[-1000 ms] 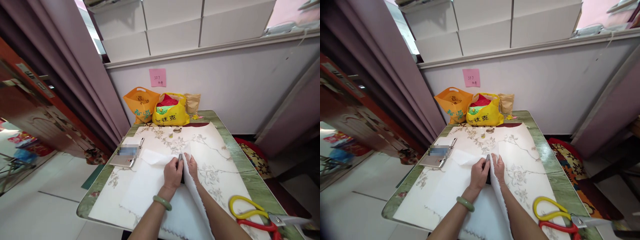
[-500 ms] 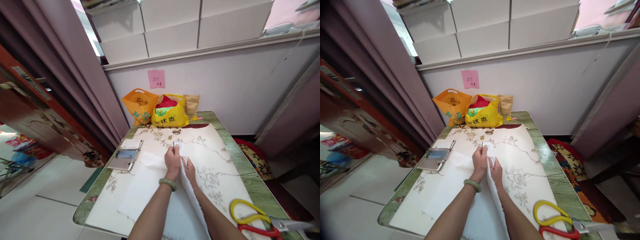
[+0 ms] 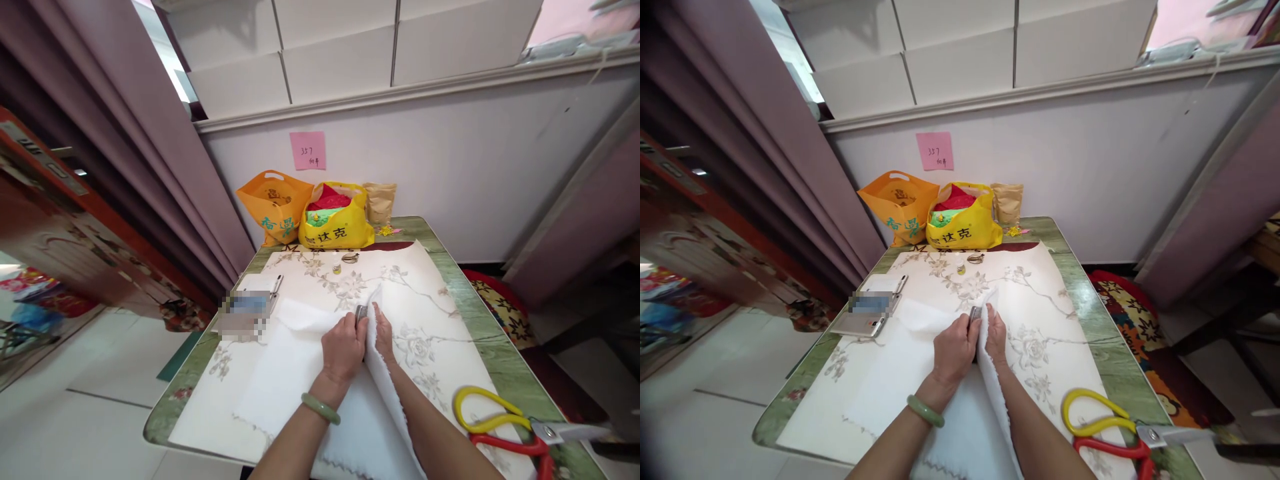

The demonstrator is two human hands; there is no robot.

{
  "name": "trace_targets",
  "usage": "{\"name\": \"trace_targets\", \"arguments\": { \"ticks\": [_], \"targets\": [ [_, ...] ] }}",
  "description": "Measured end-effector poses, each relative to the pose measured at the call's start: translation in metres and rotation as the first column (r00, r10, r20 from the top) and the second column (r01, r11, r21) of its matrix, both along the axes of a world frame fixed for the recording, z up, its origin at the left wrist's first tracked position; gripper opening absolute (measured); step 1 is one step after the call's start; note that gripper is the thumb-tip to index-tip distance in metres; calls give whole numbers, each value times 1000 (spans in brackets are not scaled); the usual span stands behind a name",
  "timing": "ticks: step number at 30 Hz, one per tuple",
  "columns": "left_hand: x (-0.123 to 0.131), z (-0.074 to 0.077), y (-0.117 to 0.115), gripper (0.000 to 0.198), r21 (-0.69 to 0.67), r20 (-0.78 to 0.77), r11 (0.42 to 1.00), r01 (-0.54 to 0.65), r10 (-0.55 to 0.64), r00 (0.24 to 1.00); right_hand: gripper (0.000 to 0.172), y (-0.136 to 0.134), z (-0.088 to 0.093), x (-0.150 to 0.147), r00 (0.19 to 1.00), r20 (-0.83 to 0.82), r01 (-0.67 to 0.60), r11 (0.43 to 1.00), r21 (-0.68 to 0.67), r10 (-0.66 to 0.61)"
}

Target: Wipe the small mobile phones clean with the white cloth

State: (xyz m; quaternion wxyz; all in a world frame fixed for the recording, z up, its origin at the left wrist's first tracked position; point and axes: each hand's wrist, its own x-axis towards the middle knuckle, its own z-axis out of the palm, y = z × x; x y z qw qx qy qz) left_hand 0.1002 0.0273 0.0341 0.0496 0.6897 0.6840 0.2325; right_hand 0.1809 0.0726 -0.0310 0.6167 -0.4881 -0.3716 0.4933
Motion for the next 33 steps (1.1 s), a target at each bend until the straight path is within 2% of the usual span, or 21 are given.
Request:
{"name": "trace_targets", "arguments": {
  "ticks": [2, 5, 8, 12, 16, 20, 23, 27, 30, 33],
  "targets": [
    [-5, -5, -6, 31, -15, 76, 1000, 8, -7, 997, 52, 0, 0, -1, 999, -31, -15, 1000, -16, 14],
    [-9, -10, -7, 35, -33, 272, 999, -12, 21, 962, 49, -2, 0, -3, 999, -14, -49, 999, -5, 49],
    [-8, -11, 4, 37, -23, 469, 997, -78, 80, 879, 45, -6, 1, -5, 991, 101, -87, 996, 32, 83],
    [-3, -6, 30, 38, 21, 663, 980, -199, 136, 736, 42, -10, 9, -6, 966, 231, -129, 990, 61, 112],
    [2, -1, 52, 40, 30, 785, 954, -298, 162, 597, 42, -12, 16, -6, 959, 265, -121, 990, 69, 99],
    [6, 0, 56, 39, 20, 824, 946, -325, 168, 541, 44, -11, 15, -5, 967, 243, -91, 994, 56, 74],
    [4, 0, 45, 36, 56, 847, 962, -267, 96, 523, 47, -7, 10, -3, 981, 184, -65, 997, 35, 58],
    [-8, 1, 24, 32, 41, 890, 992, -115, 16, 455, 53, -2, 6, 1, 996, 88, -24, 999, -40, 27],
    [-23, -2, 7, 33, -43, 915, 999, -21, 48, 400, 53, -3, 12, 1, 999, 43, -20, 999, -29, 21],
    [-41, -6, -7, 39, -147, 925, 985, 91, 104, 365, 49, -9, 20, -2, 997, -20, -72, 997, -21, 72]
  ]
}}
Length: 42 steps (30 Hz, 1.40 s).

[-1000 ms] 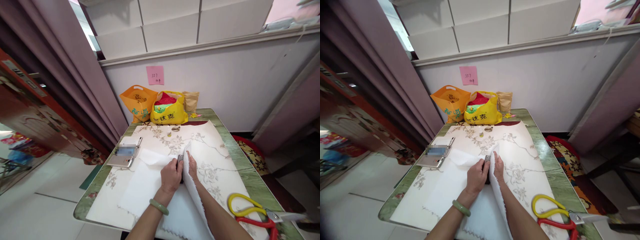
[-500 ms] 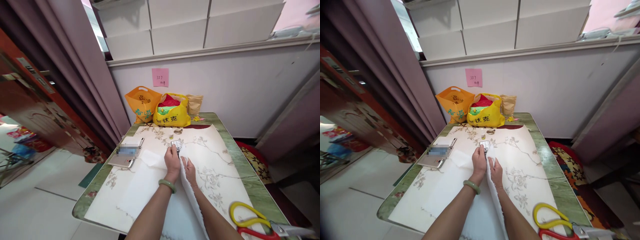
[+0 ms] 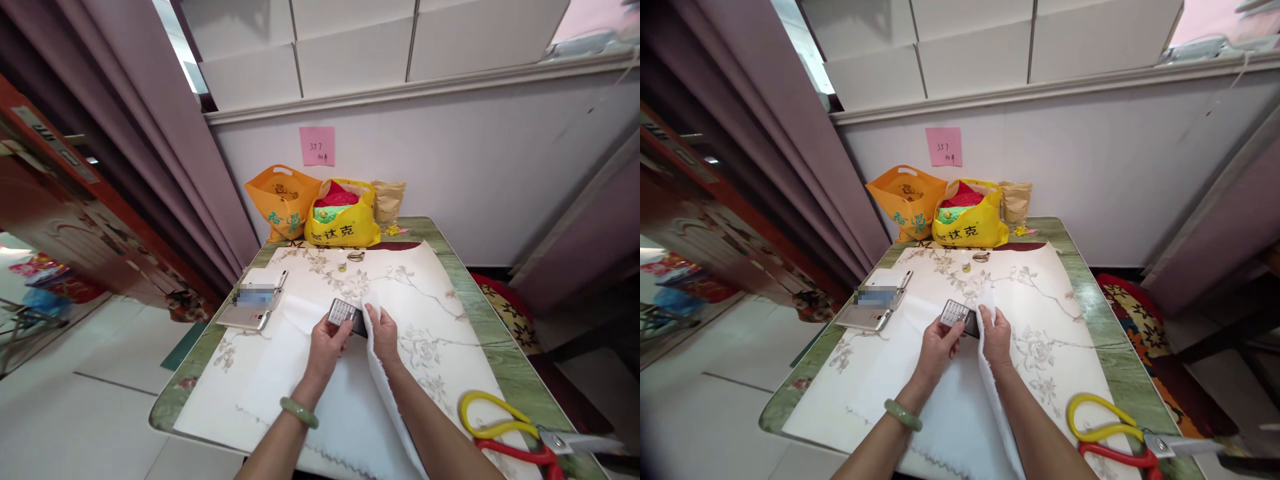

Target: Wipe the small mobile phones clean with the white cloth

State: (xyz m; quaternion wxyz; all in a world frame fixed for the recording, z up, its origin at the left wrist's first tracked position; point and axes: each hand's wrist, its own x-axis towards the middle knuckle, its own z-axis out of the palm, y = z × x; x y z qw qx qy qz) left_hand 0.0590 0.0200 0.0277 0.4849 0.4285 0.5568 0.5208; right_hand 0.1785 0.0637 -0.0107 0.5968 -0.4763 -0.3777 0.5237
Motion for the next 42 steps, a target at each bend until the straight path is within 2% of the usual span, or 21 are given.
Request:
{"name": "trace_targets", "arguments": {
  "ticks": [4, 8, 10, 11, 14, 17, 21, 28, 33, 37, 42],
  "targets": [
    [-28, 2, -14, 41, -109, -9, 972, 207, -209, 978, 40, -8, 6, -5, 998, -35, -58, 998, -16, 58],
    [-46, 14, -18, 41, -265, -17, 836, 481, -503, 864, 35, -11, 4, -6, 993, 60, -101, 994, 30, 99],
    [-45, 18, -15, 42, -328, -78, 801, 501, -552, 830, 35, -11, 3, -6, 987, 113, -116, 992, 53, 110],
    [-42, 18, -12, 41, -327, -130, 810, 487, -549, 826, 35, -11, 2, -6, 985, 133, -116, 991, 61, 107],
    [-26, 12, -4, 33, -147, -300, 897, 418, -443, 845, 36, -10, 1, -6, 987, 143, -90, 994, 68, 80],
    [-10, 4, 3, 30, 19, -366, 942, 335, -305, 879, 39, -9, 2, -6, 993, 108, -52, 997, 57, 45],
    [1, -5, 6, 33, 40, -342, 968, 246, -218, 914, 42, -8, 4, -5, 991, 131, -33, 999, 36, 28],
    [7, -5, 7, 35, 21, -251, 991, 135, -126, 960, 46, -3, 0, -3, 989, 151, -6, 1000, 28, 1],
    [18, -11, 12, 34, 60, -153, 997, 40, -31, 988, 50, 2, -3, -2, 979, 195, 58, 998, 5, -58],
    [34, -13, 15, 33, 91, -161, 991, -99, 113, 980, 48, 3, -5, 0, 967, 243, 84, 996, -9, -79],
    [49, -5, 25, 28, 129, -209, 966, -223, 246, 946, 47, 5, -13, -1, 970, 241, 21, 1000, 11, -23]
  ]
}}
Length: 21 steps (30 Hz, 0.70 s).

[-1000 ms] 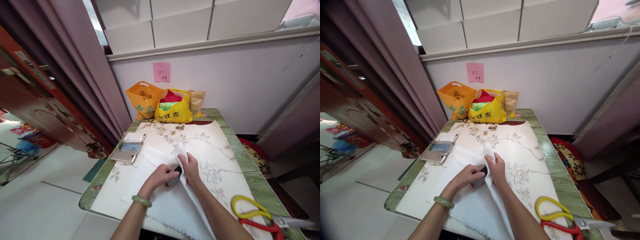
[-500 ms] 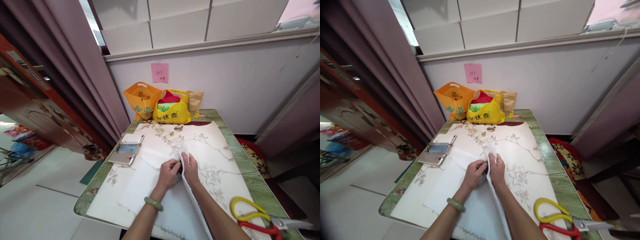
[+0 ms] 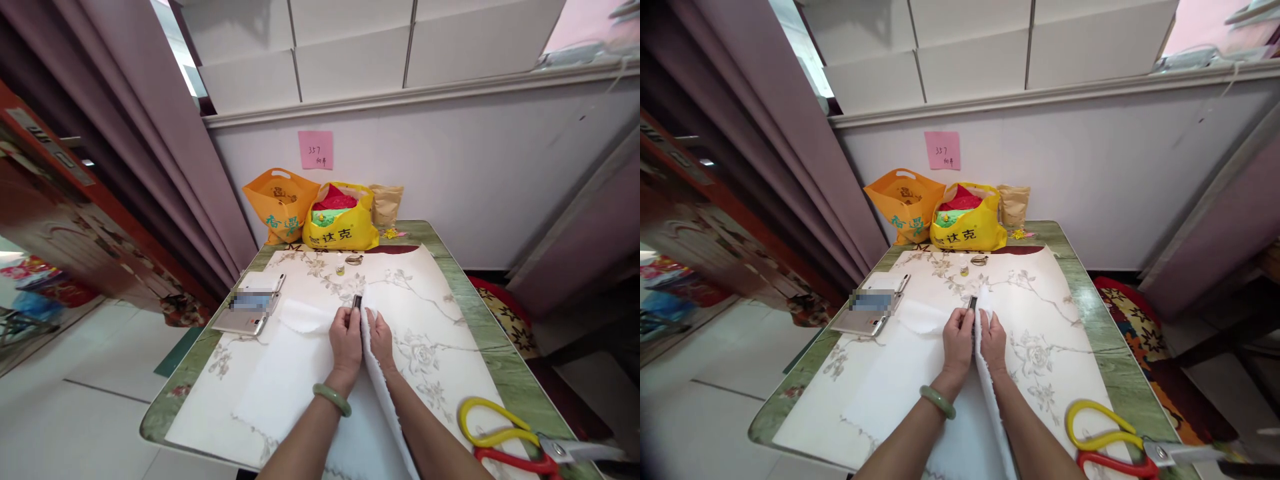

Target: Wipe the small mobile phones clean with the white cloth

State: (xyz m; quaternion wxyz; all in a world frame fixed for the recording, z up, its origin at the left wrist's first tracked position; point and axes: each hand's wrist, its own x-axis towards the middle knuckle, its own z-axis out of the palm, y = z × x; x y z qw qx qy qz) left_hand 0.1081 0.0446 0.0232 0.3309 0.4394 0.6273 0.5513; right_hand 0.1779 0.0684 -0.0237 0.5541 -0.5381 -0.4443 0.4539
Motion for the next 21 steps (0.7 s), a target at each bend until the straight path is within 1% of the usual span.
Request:
{"name": "trace_targets", "arguments": {
  "ticks": [4, 7, 9, 11, 13, 15, 18, 20, 21],
  "targets": [
    [6, 3, 17, 26, 12, 3, 999, -44, 44, 999, 46, 2, -3, -1, 1000, 22, 0, 1000, 9, -1],
    [8, 3, 32, 28, 6, -5, 994, -105, 105, 994, 45, 2, -4, -1, 998, 68, 6, 999, 49, -9],
    [8, 4, 37, 30, 2, -31, 992, -123, 122, 992, 45, 2, -3, -1, 997, 78, 9, 997, 72, -14],
    [6, 6, 38, 32, 12, -101, 995, -101, 102, 990, 45, 0, -2, -1, 997, 72, 12, 997, 75, -18],
    [2, 10, 34, 33, 28, -237, 998, -53, 58, 970, 43, -2, 0, -2, 1000, 30, -2, 998, 65, 0],
    [-3, 14, 28, 32, 44, -414, 999, -7, 25, 910, 43, -2, 1, -3, 998, -48, -34, 998, 56, 36],
    [-8, 18, 17, 29, 69, -655, 996, 58, 1, 755, 46, 0, 0, -2, 985, -160, -60, 997, 40, 66],
    [-9, 16, 9, 29, 74, -762, 991, 109, -14, 648, 49, 4, -4, 0, 977, -207, -46, 999, 8, 46],
    [-10, 14, 4, 29, 75, -796, 988, 132, -20, 605, 50, 6, -7, 1, 975, -220, -35, 999, -12, 32]
  ]
}}
